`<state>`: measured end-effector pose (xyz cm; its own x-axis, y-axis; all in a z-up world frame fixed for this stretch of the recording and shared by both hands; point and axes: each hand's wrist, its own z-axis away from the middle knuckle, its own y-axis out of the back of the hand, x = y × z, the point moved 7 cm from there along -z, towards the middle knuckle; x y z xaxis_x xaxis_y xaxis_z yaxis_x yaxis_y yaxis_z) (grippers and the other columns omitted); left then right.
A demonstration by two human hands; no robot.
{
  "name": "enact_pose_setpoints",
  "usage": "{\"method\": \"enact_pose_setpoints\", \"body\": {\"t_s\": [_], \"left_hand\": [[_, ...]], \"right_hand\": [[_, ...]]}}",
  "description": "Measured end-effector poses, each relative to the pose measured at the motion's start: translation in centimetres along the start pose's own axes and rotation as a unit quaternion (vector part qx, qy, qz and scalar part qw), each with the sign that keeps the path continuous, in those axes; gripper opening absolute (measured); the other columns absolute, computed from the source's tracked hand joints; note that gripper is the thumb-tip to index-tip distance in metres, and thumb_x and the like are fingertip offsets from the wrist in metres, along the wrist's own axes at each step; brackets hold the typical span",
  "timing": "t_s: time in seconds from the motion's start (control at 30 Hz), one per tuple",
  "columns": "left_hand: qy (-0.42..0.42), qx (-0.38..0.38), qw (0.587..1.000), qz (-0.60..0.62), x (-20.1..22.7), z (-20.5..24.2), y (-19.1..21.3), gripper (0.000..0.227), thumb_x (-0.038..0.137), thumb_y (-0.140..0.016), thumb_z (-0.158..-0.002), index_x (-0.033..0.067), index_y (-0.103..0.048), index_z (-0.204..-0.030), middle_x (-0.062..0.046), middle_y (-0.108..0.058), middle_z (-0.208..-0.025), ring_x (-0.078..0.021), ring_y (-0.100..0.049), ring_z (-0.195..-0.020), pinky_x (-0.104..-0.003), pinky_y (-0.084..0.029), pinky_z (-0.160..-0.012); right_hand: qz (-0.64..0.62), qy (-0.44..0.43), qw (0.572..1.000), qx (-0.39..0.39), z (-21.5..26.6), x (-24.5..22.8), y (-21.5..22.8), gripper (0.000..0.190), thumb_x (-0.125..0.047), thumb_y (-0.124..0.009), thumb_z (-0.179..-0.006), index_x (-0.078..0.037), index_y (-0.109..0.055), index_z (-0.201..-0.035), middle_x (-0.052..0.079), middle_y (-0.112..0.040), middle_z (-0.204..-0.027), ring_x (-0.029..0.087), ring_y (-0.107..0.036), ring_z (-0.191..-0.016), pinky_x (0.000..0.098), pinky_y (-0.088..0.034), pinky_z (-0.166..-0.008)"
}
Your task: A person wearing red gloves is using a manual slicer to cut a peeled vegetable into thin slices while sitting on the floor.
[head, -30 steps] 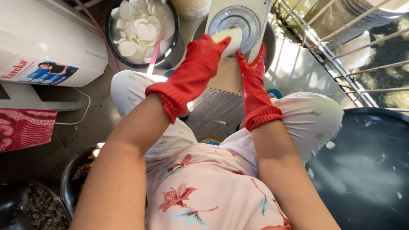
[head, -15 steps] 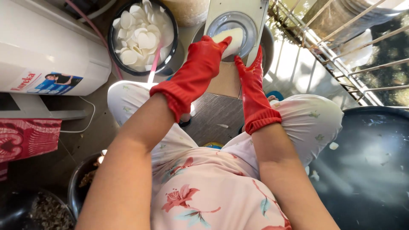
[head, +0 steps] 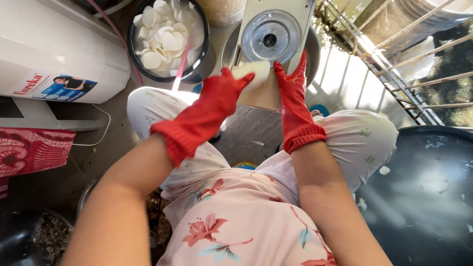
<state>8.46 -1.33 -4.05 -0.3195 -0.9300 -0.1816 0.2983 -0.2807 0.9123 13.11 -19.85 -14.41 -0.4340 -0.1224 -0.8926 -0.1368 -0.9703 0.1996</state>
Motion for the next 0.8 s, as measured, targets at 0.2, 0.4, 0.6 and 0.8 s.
{"method": "enact_pose_setpoints", "body": {"t_s": [0.2, 0.4, 0.6, 0.8], "left_hand": [[0.066, -0.159, 0.985, -0.007, 0.0, -7.9, 3.2, 0.110, 0.017, -0.077, -0.085, 0.0457, -0.008, -0.165, -0.021, -0.047, -0.129, -0.0328, -0.066, -0.096, -0.046, -0.058, -0.079], [-0.004, -0.048, 0.998, -0.037, 0.3, -4.0, 0.9, 0.109, 0.019, -0.075, -0.068, 0.0498, -0.025, -0.160, -0.018, -0.052, -0.114, -0.0228, -0.064, -0.074, -0.044, -0.057, -0.061], [0.030, -0.247, 0.968, 0.009, 0.3, 2.8, 1.0, 0.108, 0.009, -0.069, -0.085, 0.0532, -0.008, -0.163, -0.020, -0.038, -0.135, -0.0373, -0.069, -0.094, -0.046, -0.055, -0.076], [0.004, -0.105, 0.994, -0.025, 1.2, -7.0, 2.8, 0.100, 0.033, -0.075, -0.081, 0.0443, -0.020, -0.163, -0.018, -0.064, -0.126, -0.0325, -0.060, -0.117, -0.047, -0.055, -0.076]], "right_hand": [[-0.064, 0.060, 0.996, 0.011, -2.5, 4.1, -1.0, 0.099, -0.037, -0.085, -0.087, -0.022, -0.021, -0.160, 0.016, -0.047, -0.158, 0.036, -0.050, -0.142, 0.0489, -0.052, -0.111], [-0.059, 0.053, 0.997, -0.004, -1.9, 3.9, -0.8, 0.106, -0.051, -0.084, -0.083, -0.023, -0.017, -0.161, 0.014, -0.044, -0.161, 0.034, -0.055, -0.139, 0.0449, -0.056, -0.106], [-0.012, 0.083, 0.996, 0.018, -2.6, 4.0, -0.6, 0.099, -0.051, -0.081, -0.087, -0.021, -0.021, -0.160, 0.011, -0.044, -0.161, 0.033, -0.048, -0.144, 0.0468, -0.047, -0.114], [-0.088, 0.098, 0.991, 0.007, -2.4, 4.2, -1.1, 0.099, -0.037, -0.086, -0.085, -0.024, -0.023, -0.160, 0.014, -0.051, -0.156, 0.035, -0.052, -0.141, 0.0500, -0.053, -0.109]]}}
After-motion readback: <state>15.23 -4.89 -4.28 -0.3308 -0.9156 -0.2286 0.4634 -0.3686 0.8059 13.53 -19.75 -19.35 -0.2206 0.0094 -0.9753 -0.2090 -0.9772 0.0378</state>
